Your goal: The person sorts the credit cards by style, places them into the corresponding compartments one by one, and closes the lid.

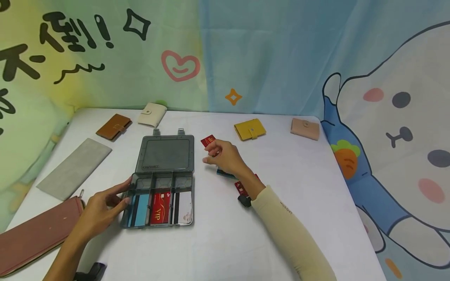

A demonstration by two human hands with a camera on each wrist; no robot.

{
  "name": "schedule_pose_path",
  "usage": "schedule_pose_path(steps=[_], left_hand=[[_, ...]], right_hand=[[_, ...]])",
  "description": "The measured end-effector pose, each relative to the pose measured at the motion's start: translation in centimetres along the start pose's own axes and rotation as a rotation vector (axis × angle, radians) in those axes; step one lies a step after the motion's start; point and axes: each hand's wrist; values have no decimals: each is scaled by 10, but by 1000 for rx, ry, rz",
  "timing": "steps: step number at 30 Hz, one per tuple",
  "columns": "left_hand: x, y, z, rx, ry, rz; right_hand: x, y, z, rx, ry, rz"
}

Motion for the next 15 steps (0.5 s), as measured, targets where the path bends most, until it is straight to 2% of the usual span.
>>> schedule_pose_path(steps=[7,15], left_hand=[[-1,2,1,51,-33,-7],[-1,1,1,59,-43,-13]], right_hand=[[14,12,38,-153,46,-141],[13,17,65,-227,25,-235]])
Point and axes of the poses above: each hand's wrist, its own z-axis towards the middle knuckle, its own x-axis out of the back of the hand, y = z × x, and after that the axes turned 9 degrees about x, right-handed
